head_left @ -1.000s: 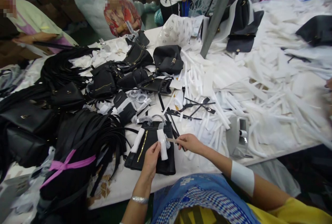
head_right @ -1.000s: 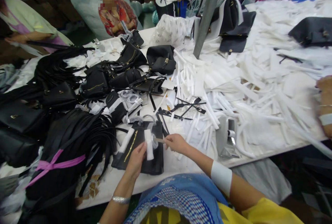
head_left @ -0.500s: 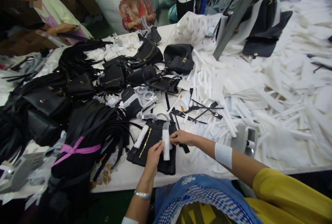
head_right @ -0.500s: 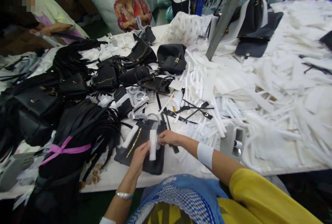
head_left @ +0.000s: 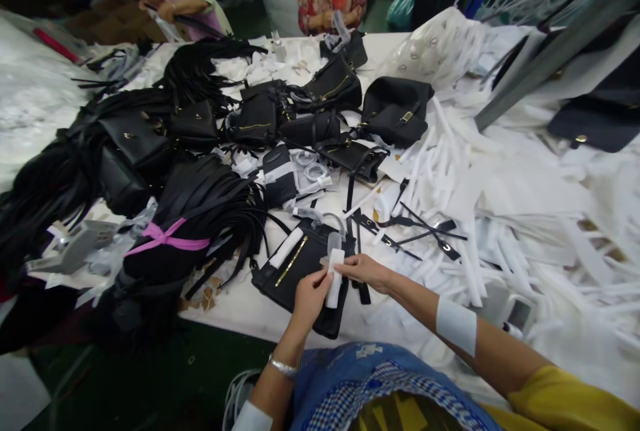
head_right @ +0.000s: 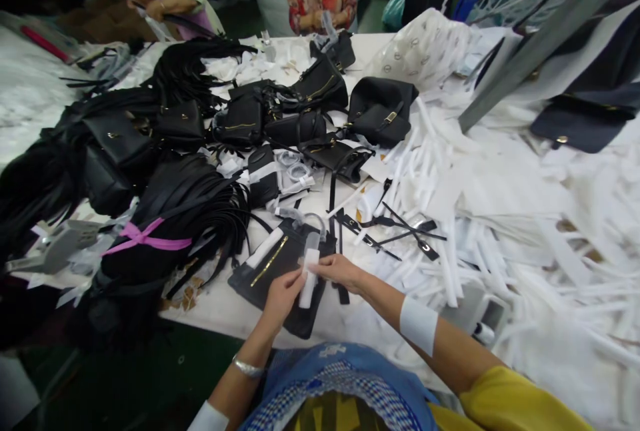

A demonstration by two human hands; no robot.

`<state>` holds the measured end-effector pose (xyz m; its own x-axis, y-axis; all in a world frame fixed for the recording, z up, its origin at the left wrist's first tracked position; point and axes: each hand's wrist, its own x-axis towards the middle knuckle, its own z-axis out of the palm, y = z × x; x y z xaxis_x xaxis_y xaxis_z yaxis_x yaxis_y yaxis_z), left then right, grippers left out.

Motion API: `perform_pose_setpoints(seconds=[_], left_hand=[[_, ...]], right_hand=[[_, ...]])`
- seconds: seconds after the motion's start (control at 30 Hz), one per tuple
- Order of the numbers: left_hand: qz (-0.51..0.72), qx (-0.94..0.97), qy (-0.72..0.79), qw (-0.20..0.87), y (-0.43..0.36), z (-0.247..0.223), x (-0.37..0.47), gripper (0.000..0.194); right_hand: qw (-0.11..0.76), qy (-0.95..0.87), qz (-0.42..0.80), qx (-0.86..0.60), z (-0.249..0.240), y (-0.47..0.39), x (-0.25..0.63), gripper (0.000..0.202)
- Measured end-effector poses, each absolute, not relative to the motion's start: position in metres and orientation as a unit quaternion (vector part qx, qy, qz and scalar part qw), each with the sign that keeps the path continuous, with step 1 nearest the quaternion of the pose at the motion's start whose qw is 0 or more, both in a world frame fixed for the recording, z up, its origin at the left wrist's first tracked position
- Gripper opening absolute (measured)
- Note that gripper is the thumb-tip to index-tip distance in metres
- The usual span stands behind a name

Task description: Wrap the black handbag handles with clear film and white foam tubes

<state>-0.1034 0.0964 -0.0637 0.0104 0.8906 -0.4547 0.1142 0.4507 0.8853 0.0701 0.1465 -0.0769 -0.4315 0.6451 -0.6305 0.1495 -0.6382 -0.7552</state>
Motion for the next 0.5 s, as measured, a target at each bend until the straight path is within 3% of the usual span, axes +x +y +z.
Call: perform_pose_setpoints(seconds=[0.27, 0.4, 0.5], left_hand=[[0.421, 0.204, 0.626, 0.624, 0.097, -0.066, -0.094, 0.06], [0.422, 0.216, 0.582, 0.66, 0.099, -0.061, -0.093, 0.041], [0.443, 0.221, 0.573, 0.653, 0.096, -0.057, -0.088, 0.039]], right_hand=[[0.162, -0.377, 0.773, -0.484, -0.085, 0.155, 0.073, 0.049], [0.146, -0.388, 0.786, -0.459, -0.083, 0.159, 0.075, 0.049], [0.133, -0.403, 0.782, -0.456, -0.083, 0.162, 0.079, 0.048]])
